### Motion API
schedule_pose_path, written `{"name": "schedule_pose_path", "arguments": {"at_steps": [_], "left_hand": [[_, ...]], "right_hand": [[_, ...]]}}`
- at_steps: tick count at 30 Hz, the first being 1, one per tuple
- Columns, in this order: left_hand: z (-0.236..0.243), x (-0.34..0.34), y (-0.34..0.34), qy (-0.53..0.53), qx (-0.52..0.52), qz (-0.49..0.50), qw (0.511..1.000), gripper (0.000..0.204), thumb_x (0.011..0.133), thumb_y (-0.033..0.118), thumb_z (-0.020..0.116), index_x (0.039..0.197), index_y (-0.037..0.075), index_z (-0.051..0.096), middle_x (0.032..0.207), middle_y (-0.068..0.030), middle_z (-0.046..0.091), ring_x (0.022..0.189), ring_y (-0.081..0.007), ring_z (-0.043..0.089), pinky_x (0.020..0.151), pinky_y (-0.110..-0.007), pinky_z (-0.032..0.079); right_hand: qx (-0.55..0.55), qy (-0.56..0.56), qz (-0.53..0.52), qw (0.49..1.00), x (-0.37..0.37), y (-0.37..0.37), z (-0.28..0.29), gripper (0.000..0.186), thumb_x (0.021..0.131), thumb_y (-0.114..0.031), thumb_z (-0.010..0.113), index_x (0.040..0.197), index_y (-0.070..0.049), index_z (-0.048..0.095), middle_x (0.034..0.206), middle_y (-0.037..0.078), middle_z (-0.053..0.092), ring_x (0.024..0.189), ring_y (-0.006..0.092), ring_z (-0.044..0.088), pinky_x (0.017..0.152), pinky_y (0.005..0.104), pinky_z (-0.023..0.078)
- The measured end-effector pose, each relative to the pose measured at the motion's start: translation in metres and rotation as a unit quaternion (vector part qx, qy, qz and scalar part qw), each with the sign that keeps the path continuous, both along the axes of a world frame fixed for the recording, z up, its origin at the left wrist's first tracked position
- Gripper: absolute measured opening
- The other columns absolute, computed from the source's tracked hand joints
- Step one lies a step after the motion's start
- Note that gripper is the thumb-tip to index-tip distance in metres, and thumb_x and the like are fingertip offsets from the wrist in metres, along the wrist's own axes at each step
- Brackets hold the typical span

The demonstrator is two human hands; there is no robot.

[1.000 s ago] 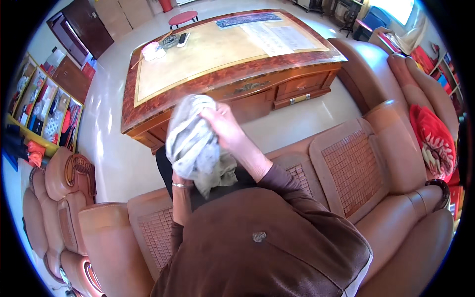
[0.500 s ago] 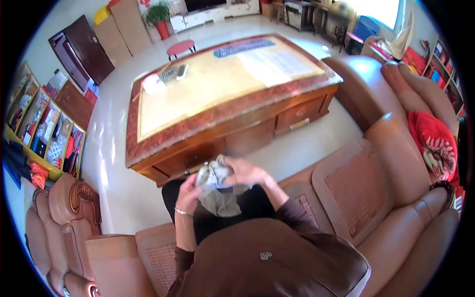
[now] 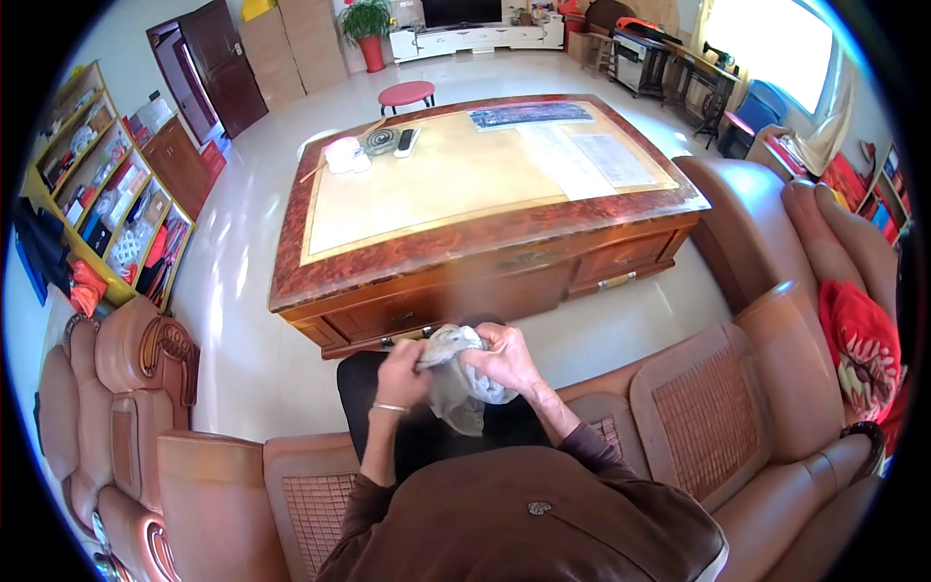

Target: The person wipes the top and sides of a wooden coffee table and then a wooden cabinet with a cloth.

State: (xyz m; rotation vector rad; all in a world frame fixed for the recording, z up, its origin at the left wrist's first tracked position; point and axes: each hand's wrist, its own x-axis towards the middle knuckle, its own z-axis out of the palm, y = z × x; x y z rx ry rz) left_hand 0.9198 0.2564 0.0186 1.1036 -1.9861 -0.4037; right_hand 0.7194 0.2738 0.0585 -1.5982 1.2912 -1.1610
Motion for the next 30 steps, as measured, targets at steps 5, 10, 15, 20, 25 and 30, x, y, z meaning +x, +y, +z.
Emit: {"name": "schedule_pose_path", "arguments": {"at_steps": [5, 10, 15, 20, 25, 30], "left_hand": [[-0.057, -0.001, 0.010, 0.050, 0.199, 0.010, 0.979, 0.021, 0.072, 0.012, 0.058, 0.090, 0.003, 0.062, 0.074, -0.0142, 0.056, 0.065, -0.0274, 0.057, 0.061, -0.033, 0.046], [-0.024, 0.004, -0.036, 0.202, 0.215, -0.020, 0.955, 0.011, 0.083, 0.009, 0.053, 0.078, 0.001, 0.056, 0.061, 0.0001, 0.054, 0.051, -0.0080, 0.051, 0.047, -0.023, 0.042], [0.100, -0.033, -0.100, 0.241, 0.001, 0.016, 0.970, 0.012, 0.082, 0.009, 0.057, 0.083, -0.002, 0.058, 0.072, -0.0067, 0.054, 0.061, -0.0110, 0.053, 0.055, -0.023, 0.042], [0.103, -0.050, -0.143, 0.085, -0.126, 0.026, 0.988, 0.052, 0.079, 0.013, 0.063, 0.125, 0.000, 0.043, 0.124, -0.0188, 0.047, 0.109, -0.0241, 0.051, 0.092, -0.032, 0.041], [-0.003, -0.039, -0.109, 0.020, 0.106, -0.082, 0.991, 0.060, 0.074, 0.024, 0.067, 0.124, -0.001, 0.045, 0.124, -0.0198, 0.049, 0.110, -0.0296, 0.051, 0.093, -0.034, 0.041], [-0.067, -0.030, -0.096, -0.093, 0.150, -0.217, 0.960, 0.041, 0.078, 0.022, 0.063, 0.109, -0.004, 0.055, 0.105, -0.0210, 0.059, 0.091, -0.0343, 0.058, 0.079, -0.035, 0.046]], "right_hand": [[0.135, -0.216, 0.010, 0.967, 0.002, -0.008, 0.012, 0.009, 0.067, -0.006, 0.064, 0.071, 0.003, 0.062, 0.064, 0.001, 0.059, 0.058, 0.0050, 0.051, 0.052, 0.0227, 0.043], [0.054, -0.023, -0.005, 0.998, -0.028, -0.067, 0.032, 0.022, 0.071, -0.010, 0.065, 0.090, -0.001, 0.066, 0.078, 0.007, 0.066, 0.068, 0.0103, 0.059, 0.062, 0.0255, 0.049], [-0.101, -0.041, -0.068, 0.992, -0.034, -0.129, 0.118, 0.033, 0.078, -0.015, 0.060, 0.107, -0.001, 0.058, 0.086, 0.008, 0.065, 0.076, 0.0158, 0.062, 0.068, 0.0283, 0.051], [-0.431, 0.163, -0.059, 0.885, -0.086, -0.209, 0.086, 0.058, 0.078, -0.029, 0.062, 0.126, -0.004, 0.042, 0.124, 0.024, 0.045, 0.112, 0.0341, 0.047, 0.091, 0.0433, 0.041], [-0.006, 0.419, -0.147, 0.896, -0.111, -0.181, -0.007, 0.084, 0.074, -0.039, 0.065, 0.139, -0.008, 0.020, 0.137, 0.031, 0.021, 0.122, 0.0508, 0.025, 0.100, 0.0513, 0.028], [-0.022, 0.335, -0.128, 0.933, -0.092, -0.156, -0.072, 0.089, 0.075, -0.050, 0.063, 0.136, 0.001, 0.022, 0.135, 0.035, 0.023, 0.125, 0.0492, 0.022, 0.101, 0.0492, 0.027]]}}
